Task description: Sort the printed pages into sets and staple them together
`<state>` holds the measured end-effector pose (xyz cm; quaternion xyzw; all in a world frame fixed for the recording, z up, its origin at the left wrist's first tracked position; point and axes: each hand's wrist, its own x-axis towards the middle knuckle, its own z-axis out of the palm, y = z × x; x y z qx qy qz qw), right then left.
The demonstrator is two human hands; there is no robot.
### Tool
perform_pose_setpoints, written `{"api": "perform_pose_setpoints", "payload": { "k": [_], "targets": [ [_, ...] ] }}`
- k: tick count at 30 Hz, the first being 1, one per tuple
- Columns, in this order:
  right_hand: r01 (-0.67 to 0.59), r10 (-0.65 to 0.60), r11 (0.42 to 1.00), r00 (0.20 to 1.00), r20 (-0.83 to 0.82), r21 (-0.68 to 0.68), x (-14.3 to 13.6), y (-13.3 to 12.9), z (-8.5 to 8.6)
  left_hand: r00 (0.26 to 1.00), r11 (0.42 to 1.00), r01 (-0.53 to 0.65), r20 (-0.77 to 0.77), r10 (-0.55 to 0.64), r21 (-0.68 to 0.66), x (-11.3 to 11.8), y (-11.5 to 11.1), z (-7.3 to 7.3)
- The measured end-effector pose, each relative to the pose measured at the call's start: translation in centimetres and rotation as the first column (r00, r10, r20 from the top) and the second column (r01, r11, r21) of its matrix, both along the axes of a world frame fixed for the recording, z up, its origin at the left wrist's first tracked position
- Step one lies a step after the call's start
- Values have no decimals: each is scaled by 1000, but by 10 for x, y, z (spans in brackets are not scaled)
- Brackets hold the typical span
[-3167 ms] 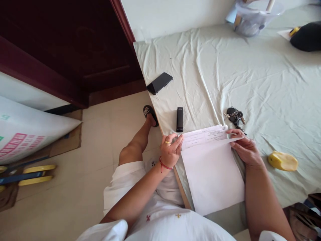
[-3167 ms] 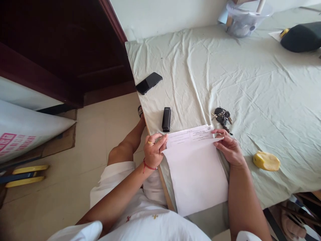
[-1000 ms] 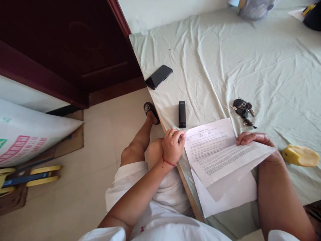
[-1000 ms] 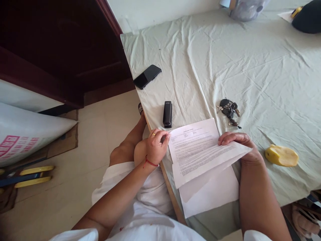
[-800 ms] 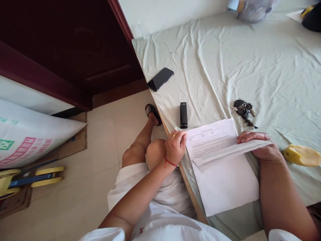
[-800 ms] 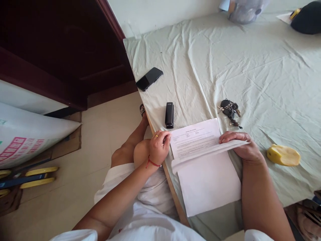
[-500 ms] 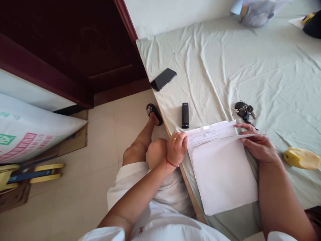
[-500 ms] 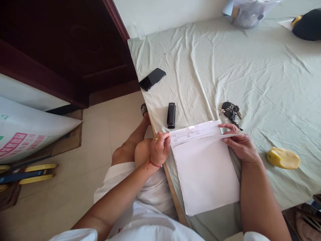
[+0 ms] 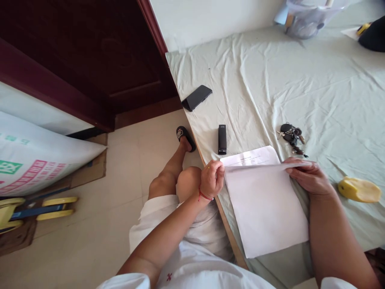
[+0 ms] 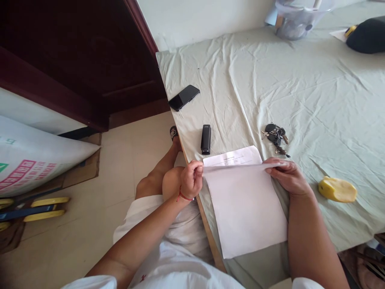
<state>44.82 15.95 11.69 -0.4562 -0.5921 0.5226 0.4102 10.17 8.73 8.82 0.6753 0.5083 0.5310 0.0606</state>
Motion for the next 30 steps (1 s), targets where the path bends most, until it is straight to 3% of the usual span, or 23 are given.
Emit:
{"api": "perform_pose_setpoints", "payload": {
  "k": [4,8,15,21,30],
  "targets": [
    [-135,142,988,986,-93,79,3,0,8,980,968,-149,97,171,-204,-2,5,-2],
    [-139,136,990,979,-151,-14,4,-2,14,989,971,-145,-48,139,-189,0,14,-4],
    [-275,283,959,931,-232,69,9,0,11,963,945,-227,-198,183,-235,4,18,-8],
    [-320,318,947,914,-251,32,14,-2,8,957,944,-224,-236,167,-242,5,17,-5],
    [-242,242,970,940,-241,29,12,-3,3,973,976,-162,-188,134,-144,2,12,-6]
  ]
}}
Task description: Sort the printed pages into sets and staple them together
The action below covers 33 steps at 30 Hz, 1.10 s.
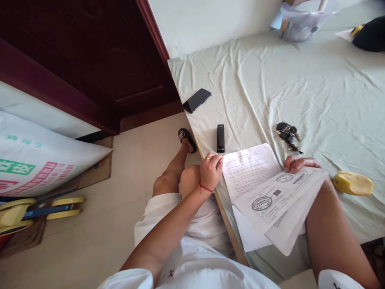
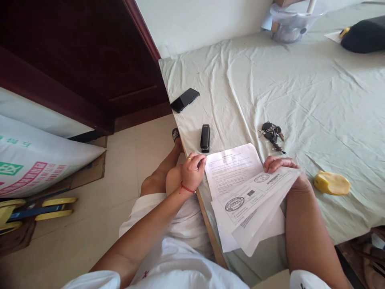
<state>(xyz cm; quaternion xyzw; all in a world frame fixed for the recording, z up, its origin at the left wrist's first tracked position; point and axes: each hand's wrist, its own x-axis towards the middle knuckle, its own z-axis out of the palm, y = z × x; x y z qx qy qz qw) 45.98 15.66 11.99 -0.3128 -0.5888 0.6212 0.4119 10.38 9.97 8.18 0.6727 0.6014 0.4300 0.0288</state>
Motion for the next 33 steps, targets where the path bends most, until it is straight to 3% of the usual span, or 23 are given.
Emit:
{"api": "perform_pose_setpoints", "payload": {
  "k": [4,10,16,21,28,33],
  "targets": [
    [37,-38,995,999,14,96,-3,6,-3,1000,1000,10,-12,-10,27,0,-2,1],
    [202,-195,978,973,124,-46,-4,1,-1,1000,1000,24,-14,-24,-4,0,-3,3],
    [57,-64,994,995,73,90,-8,3,6,1000,999,23,-5,-23,42,1,-3,1],
    [-7,5,990,1000,13,142,-5,5,1,1000,999,13,-19,-12,48,1,-2,-2],
    [-75,73,990,997,21,122,7,6,-12,999,995,29,-27,-26,94,1,-4,5],
    [-62,57,995,996,68,83,7,5,-10,992,972,120,-60,-110,203,0,-9,3]
  ]
}}
